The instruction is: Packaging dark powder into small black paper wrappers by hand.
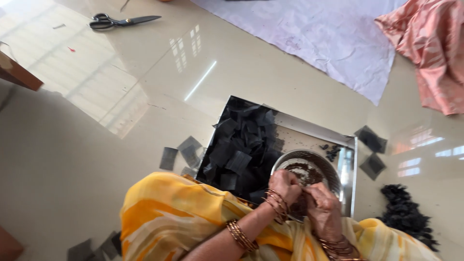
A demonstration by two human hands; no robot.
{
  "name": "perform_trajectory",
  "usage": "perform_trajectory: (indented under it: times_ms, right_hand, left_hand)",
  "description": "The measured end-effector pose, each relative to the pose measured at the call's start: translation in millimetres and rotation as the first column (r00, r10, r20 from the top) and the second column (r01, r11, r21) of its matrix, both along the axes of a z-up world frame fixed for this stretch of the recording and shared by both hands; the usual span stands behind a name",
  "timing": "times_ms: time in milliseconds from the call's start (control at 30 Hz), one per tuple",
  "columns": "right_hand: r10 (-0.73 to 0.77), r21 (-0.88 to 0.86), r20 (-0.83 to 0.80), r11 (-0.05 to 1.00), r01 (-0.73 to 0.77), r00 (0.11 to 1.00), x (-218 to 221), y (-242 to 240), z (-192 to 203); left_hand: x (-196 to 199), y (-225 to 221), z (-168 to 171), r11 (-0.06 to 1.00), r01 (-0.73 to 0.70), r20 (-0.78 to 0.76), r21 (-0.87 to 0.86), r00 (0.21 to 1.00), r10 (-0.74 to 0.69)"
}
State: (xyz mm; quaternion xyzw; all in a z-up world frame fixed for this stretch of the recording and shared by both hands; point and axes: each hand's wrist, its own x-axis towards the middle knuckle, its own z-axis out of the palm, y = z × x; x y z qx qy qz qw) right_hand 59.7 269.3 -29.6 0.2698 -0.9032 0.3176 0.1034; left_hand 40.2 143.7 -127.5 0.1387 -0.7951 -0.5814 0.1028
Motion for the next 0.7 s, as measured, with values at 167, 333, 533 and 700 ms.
perform_trajectory:
  times_ms: [167, 333, 533, 700]
  right_hand:
    - [0.129, -0.073, 0.185, 0.99, -0.117, 0.974, -4.2, 14.2, -3.7]
    - [0.09, -0.131, 0.303, 0.99, -0.052, 0.949, 4.9, 4.2, 1.6]
    - [0.053, -0.178, 0.38, 0.984, 0.017, 0.924, -16.6, 24.6, -28.9]
    - [0.007, -0.37, 0.66, 0.874, 0.317, 0.752, -21.0, 37.5, -28.0]
  left_hand:
    - [4.8, -11.0, 35.3, 0.98, 0.019, 0.346, 0.197, 0.934, -0.088]
    - [-6.8, -12.7, 10.0, 0.979, 0.177, 0.386, 0.101, 0.9, -0.203]
    - [-28.4, -4.3, -13.7, 0.891, 0.032, 0.508, 0.452, 0.812, -0.287]
    - [-2.9, -12.8, 45.3, 0.892, 0.006, 0.436, 0.451, 0.871, -0.226]
